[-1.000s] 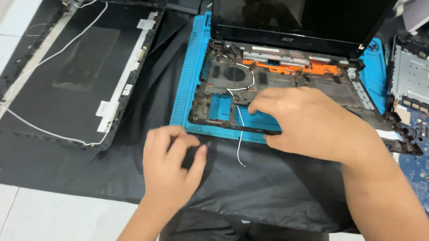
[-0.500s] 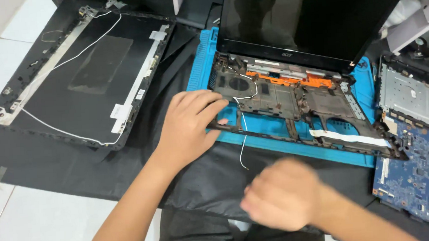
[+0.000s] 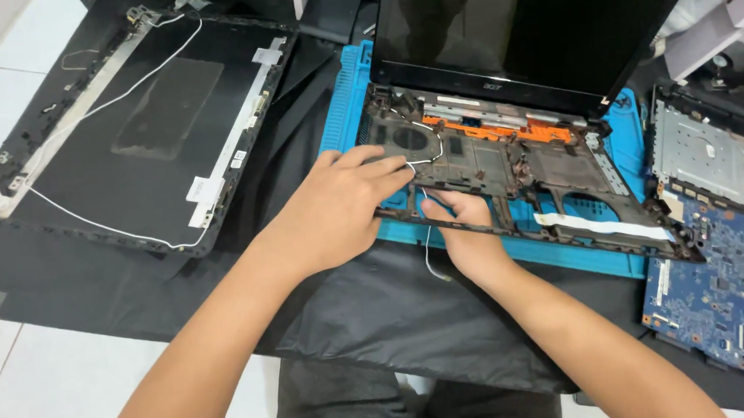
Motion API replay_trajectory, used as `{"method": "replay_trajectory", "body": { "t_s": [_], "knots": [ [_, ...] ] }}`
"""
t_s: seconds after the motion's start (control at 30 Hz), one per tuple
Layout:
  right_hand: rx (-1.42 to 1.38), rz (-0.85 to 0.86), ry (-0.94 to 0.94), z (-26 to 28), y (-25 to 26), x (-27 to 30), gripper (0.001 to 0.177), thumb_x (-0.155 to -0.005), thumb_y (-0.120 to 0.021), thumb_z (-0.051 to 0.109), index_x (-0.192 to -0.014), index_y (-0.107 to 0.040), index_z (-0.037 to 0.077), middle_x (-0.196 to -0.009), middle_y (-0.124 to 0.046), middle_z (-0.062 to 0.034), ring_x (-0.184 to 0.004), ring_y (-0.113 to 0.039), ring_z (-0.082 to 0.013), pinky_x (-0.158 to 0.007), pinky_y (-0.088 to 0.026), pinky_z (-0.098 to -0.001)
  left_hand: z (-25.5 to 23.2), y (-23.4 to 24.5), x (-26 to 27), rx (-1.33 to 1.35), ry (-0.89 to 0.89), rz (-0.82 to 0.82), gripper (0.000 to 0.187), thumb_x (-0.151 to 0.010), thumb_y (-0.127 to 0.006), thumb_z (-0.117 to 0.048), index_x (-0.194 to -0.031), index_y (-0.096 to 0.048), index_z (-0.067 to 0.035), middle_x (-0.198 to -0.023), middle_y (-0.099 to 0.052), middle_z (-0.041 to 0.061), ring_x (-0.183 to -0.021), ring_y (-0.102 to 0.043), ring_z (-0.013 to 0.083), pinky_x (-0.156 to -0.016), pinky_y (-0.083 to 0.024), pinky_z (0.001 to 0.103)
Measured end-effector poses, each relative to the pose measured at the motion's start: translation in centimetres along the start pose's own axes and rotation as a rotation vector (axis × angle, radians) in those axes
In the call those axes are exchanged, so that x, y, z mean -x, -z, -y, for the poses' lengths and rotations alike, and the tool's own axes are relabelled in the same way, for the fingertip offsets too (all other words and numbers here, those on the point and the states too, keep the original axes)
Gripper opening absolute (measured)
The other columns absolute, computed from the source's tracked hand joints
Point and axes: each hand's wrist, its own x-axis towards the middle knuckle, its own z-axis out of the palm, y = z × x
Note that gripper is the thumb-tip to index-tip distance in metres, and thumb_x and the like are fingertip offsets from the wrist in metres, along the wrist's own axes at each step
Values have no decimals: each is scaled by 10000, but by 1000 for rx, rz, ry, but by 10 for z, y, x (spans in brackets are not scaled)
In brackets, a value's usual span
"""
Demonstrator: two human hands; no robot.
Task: The person disconnects a white wire from the laptop's internal components and then removes the motherboard from the laptop chassis.
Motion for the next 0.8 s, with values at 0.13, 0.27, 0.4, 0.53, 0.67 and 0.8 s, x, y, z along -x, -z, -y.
{"method": "replay_trajectory", "body": {
  "t_s": [0.13,0.27,0.4,0.53,0.67,0.8],
  "knots": [
    [-108,-22,-139,-3,-6,0,270,-1032,-611,142,-1189,-743,-33,-1088,-783,-75,-1019,-684,-119,-934,-526,-271,-1,5,-1,29,30,25,633,-684,-666,-17,-1317,-652,-28,-1380,-636,98,-1280,-533,312,-970,-430,475],
    [-122,-106,-247,-8,-8,2,202,-996,-660,100,-1111,-753,-39,-887,-760,-71,-802,-689,-89,-730,-559,-240,5,2,-4,85,38,106,632,-686,-653,3,-1310,-663,-100,-1404,-636,70,-1305,-522,313,-992,-412,482],
    [-38,-81,-198,-3,-7,4,103,-950,-673,42,-970,-740,-33,-810,-749,-19,-727,-697,-69,-668,-560,-227,8,7,-8,230,64,177,701,-665,-627,33,-1348,-649,-123,-1420,-615,90,-1338,-487,341,-1053,-372,489],
    [117,-88,-155,0,-7,10,147,-774,-769,-37,-918,-740,-34,-761,-693,-33,-712,-617,-77,-644,-514,-246,8,7,-6,311,33,120,728,-663,-610,41,-1381,-611,-83,-1445,-583,129,-1377,-474,341,-1081,-371,476],
    [145,-36,-41,8,-5,10,135,-774,-795,1,-896,-736,-5,-809,-720,-56,-753,-663,-119,-662,-519,-277,10,2,-2,278,66,84,691,-710,-662,-10,-1393,-604,-96,-1432,-596,105,-1384,-488,318,-1110,-369,464],
    [256,-26,17,30,-5,8,131,-770,-829,44,-856,-737,8,-818,-724,-101,-735,-689,-196,-612,-497,-321,0,8,2,259,162,-23,680,-692,-744,-88,-1357,-607,-102,-1428,-585,94,-1351,-502,319,-1058,-396,447]
  ]
}}
